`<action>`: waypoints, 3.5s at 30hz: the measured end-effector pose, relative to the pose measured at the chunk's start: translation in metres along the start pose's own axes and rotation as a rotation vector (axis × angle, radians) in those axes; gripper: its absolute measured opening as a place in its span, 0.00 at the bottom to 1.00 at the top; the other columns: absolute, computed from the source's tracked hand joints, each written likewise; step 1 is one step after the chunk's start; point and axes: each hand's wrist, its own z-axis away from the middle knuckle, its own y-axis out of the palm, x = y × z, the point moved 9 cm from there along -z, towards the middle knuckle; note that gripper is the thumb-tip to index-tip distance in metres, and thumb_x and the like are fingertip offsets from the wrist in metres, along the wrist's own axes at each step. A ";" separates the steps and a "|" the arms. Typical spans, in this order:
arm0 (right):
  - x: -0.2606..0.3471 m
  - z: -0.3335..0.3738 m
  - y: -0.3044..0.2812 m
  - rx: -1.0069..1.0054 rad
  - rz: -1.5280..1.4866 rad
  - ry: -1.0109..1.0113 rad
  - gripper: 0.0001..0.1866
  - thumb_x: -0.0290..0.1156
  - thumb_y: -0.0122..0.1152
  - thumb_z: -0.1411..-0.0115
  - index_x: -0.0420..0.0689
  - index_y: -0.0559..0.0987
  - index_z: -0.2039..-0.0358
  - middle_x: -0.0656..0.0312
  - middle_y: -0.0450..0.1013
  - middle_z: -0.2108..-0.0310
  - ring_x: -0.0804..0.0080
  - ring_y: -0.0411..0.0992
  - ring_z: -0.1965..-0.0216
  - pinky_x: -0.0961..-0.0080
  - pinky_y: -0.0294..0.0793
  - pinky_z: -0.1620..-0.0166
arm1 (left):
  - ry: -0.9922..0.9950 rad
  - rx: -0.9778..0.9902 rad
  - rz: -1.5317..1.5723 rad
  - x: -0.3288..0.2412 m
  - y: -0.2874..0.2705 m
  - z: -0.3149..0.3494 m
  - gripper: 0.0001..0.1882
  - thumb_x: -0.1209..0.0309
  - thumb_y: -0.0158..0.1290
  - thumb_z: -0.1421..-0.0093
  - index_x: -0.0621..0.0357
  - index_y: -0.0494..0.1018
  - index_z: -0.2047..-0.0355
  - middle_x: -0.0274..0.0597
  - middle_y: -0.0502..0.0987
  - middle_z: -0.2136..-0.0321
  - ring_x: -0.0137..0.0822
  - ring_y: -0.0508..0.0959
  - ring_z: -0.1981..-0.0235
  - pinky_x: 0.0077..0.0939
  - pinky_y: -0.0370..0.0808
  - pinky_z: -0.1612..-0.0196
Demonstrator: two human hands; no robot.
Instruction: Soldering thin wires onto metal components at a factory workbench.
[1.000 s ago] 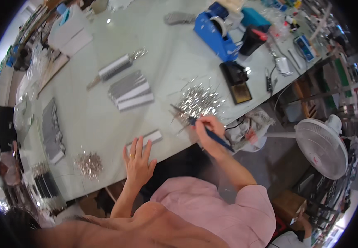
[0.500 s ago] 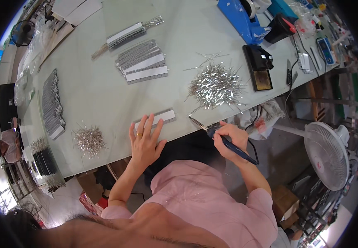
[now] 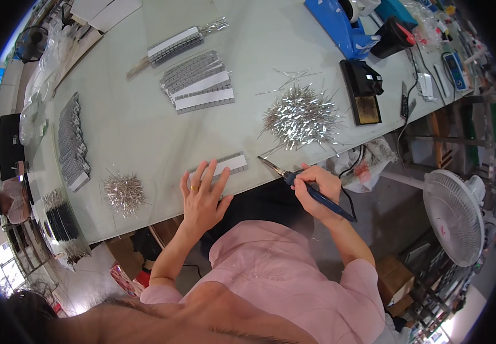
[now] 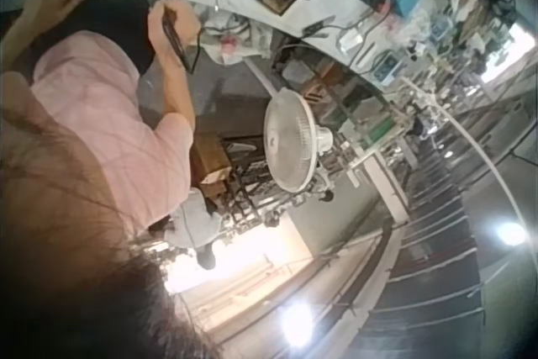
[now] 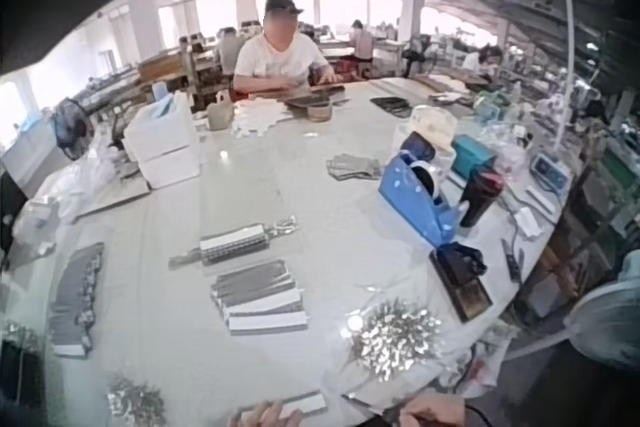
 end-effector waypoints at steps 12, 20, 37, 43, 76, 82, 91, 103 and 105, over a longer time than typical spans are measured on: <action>-0.024 0.006 0.010 -0.055 -0.217 0.199 0.05 0.23 0.58 0.39 0.38 0.72 0.71 0.64 0.75 0.77 0.77 0.79 0.75 0.70 0.70 0.42 | 0.020 -0.003 -0.009 -0.005 0.002 -0.007 0.32 0.56 0.60 0.45 0.43 0.68 0.39 0.43 0.62 0.36 0.43 0.61 0.36 0.54 0.51 0.36; -0.026 0.005 0.009 -0.047 -0.225 0.204 0.05 0.23 0.58 0.39 0.38 0.72 0.72 0.63 0.76 0.77 0.77 0.79 0.75 0.70 0.71 0.42 | 0.022 -0.005 -0.024 -0.006 0.003 -0.008 0.31 0.56 0.59 0.44 0.43 0.69 0.40 0.43 0.62 0.36 0.43 0.61 0.36 0.53 0.51 0.37; 0.034 -0.011 0.017 0.030 0.225 -0.256 0.06 0.21 0.66 0.53 0.41 0.77 0.76 0.59 0.75 0.78 0.62 0.77 0.76 0.63 0.81 0.56 | 0.038 0.003 -0.020 -0.004 0.004 -0.010 0.31 0.55 0.59 0.44 0.43 0.69 0.40 0.43 0.62 0.36 0.43 0.60 0.36 0.54 0.51 0.37; 0.040 -0.012 0.021 0.051 0.232 -0.237 0.06 0.21 0.66 0.52 0.40 0.76 0.74 0.56 0.74 0.78 0.61 0.76 0.76 0.62 0.81 0.55 | -0.022 -0.014 0.027 0.001 -0.006 -0.004 0.32 0.56 0.59 0.45 0.45 0.68 0.39 0.44 0.59 0.34 0.44 0.57 0.34 0.57 0.46 0.36; 0.079 -0.029 0.125 0.341 0.055 -0.360 0.05 0.22 0.64 0.49 0.41 0.76 0.72 0.57 0.75 0.78 0.63 0.75 0.77 0.58 0.80 0.53 | -0.207 -0.059 -0.121 0.070 -0.025 0.057 0.31 0.50 0.54 0.42 0.37 0.67 0.38 0.35 0.60 0.33 0.45 0.52 0.31 0.55 0.42 0.34; 0.080 -0.031 0.135 0.368 0.065 -0.355 0.06 0.21 0.65 0.50 0.41 0.76 0.72 0.57 0.74 0.78 0.62 0.75 0.78 0.59 0.80 0.53 | -0.204 -0.067 -0.136 0.071 -0.025 0.057 0.31 0.49 0.54 0.42 0.36 0.67 0.38 0.34 0.60 0.33 0.45 0.53 0.31 0.55 0.42 0.34; 0.097 -0.019 0.143 0.412 0.176 -0.543 0.10 0.19 0.68 0.57 0.40 0.77 0.72 0.58 0.74 0.79 0.60 0.77 0.76 0.60 0.82 0.55 | -0.201 -0.192 -0.126 0.069 -0.033 0.062 0.29 0.47 0.52 0.40 0.40 0.70 0.40 0.37 0.65 0.36 0.44 0.59 0.34 0.53 0.44 0.34; 0.029 -0.033 0.063 0.017 -0.254 -0.215 0.07 0.24 0.54 0.37 0.39 0.68 0.59 0.59 0.69 0.67 0.67 0.78 0.71 0.58 0.64 0.36 | 0.003 -0.205 0.110 -0.001 -0.024 0.018 0.33 0.48 0.61 0.49 0.51 0.73 0.45 0.45 0.67 0.41 0.47 0.64 0.39 0.54 0.56 0.37; 0.013 -0.037 0.054 0.013 -0.212 -0.116 0.07 0.22 0.53 0.37 0.39 0.68 0.59 0.60 0.70 0.67 0.68 0.79 0.71 0.60 0.64 0.36 | -0.064 -0.056 0.101 -0.004 -0.011 0.003 0.42 0.46 0.61 0.50 0.53 0.66 0.39 0.50 0.59 0.35 0.53 0.55 0.33 0.59 0.54 0.37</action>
